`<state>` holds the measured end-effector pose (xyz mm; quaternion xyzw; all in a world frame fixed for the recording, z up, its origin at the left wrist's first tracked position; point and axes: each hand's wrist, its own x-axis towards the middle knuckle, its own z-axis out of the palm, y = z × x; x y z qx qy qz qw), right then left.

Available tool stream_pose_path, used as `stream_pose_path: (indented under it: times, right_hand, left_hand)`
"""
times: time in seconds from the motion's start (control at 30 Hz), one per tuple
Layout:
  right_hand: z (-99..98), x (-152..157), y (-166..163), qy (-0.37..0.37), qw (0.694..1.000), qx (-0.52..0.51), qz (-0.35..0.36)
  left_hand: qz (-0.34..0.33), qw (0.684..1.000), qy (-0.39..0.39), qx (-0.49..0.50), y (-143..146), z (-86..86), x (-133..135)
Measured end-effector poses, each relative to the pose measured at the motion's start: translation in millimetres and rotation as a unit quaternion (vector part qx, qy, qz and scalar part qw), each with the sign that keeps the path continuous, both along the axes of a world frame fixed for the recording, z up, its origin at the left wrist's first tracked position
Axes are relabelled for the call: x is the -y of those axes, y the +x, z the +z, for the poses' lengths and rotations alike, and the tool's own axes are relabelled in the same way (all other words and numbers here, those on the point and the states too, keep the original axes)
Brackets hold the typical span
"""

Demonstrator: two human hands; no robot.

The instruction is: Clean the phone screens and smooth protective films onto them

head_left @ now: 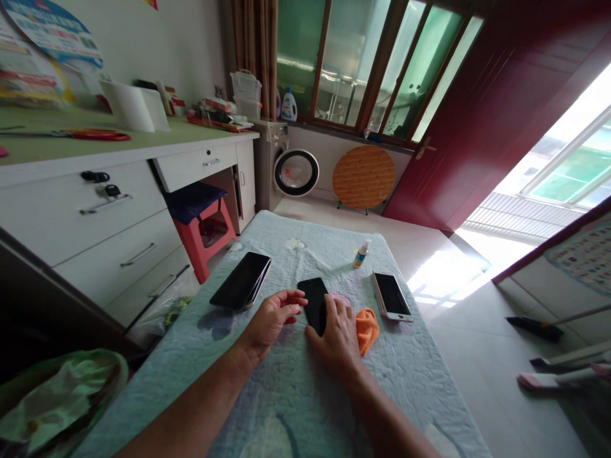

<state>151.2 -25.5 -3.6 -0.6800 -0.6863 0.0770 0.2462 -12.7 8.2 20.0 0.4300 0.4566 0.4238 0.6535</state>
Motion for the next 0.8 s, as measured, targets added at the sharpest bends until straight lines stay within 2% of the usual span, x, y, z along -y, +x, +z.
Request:
stream_pose_path:
  times: [0.4,0.57,0.8]
  right_hand:
    - [20.0,12.0,6.6,0.077,0.995,-0.049,0.033]
    - [24.3,6.3,25.0,0.112,0.993,-0.043,-0.005]
    - [29.7,-5.3,73.7,0.152,0.979,-0.092,-0.099]
  left_hand:
    - [0.053,0.998,0.015,0.030,-4.3,-0.5,-2.1]
    - [0.039,0.999,0.014,0.018,-3.5,-2.4,-2.7]
    - [0.048,0.999,0.023,-0.007,-2.2,-4.7,-5.5]
